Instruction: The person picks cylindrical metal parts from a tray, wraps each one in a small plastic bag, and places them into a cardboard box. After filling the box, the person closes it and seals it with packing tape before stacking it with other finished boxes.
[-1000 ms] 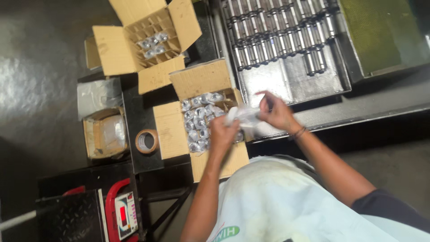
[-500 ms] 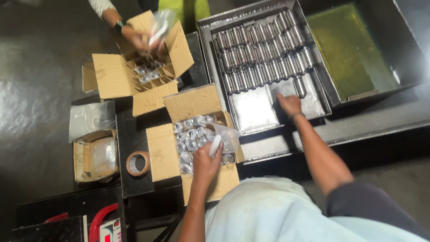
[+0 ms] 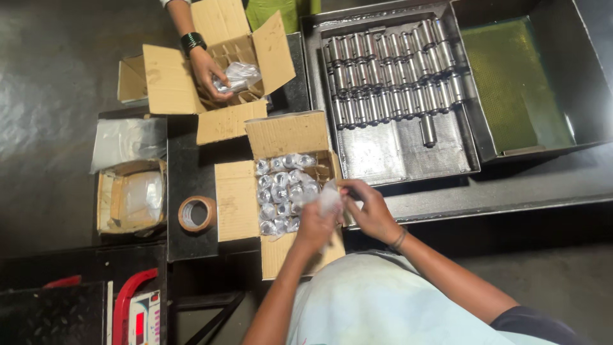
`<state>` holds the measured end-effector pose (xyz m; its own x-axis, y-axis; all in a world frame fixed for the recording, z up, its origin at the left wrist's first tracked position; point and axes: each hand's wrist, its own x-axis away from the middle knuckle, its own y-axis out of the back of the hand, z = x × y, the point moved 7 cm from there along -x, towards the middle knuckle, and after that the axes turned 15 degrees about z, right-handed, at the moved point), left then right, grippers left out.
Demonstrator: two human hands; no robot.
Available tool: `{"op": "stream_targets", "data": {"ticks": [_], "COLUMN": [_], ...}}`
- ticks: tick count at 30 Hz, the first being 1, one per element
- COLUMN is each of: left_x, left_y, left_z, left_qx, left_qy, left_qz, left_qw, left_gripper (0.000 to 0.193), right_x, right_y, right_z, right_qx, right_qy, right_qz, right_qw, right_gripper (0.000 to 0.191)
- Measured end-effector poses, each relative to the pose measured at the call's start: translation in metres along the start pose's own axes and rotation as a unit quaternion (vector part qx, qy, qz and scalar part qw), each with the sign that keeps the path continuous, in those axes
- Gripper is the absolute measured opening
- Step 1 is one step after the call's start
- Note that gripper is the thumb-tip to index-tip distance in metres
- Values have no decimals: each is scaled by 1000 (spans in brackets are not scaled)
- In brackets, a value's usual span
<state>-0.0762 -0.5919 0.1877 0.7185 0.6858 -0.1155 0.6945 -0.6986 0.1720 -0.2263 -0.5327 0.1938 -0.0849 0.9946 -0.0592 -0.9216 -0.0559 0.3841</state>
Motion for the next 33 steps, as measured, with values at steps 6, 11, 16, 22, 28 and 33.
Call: {"op": "stream_targets", "data": {"ticks": [6,11,16,22,28,33], "left_x": [32,70,76,68,64,39], "left_y": [27,52,53,38,49,16], "left_z": [88,107,121,108,93,95], "left_qx": [470,517,483,450,436,572], "left_qy": [237,243,247,238,229,170], "left_qz": [-88,-147,-188,-153,-98,-109], "left_qw": [845,807,818,847,865,795], "left_gripper": [17,18,23,28,38,43], "right_x": [7,8,-22,-97,-75,-47], "right_y": [-45,38,67,-34,-30,-52], "right_z": [-46,34,74,-57,-44,2], "right_qx": [-387,120,-15,28,22,119], "right_qy": [-266,-78,126,-140,-128,-9], "right_qz": [227,346,-77,99,90,42], "right_qw": [853,927,989,985,987,992], "right_gripper": [45,39,34,74,39,19]}}
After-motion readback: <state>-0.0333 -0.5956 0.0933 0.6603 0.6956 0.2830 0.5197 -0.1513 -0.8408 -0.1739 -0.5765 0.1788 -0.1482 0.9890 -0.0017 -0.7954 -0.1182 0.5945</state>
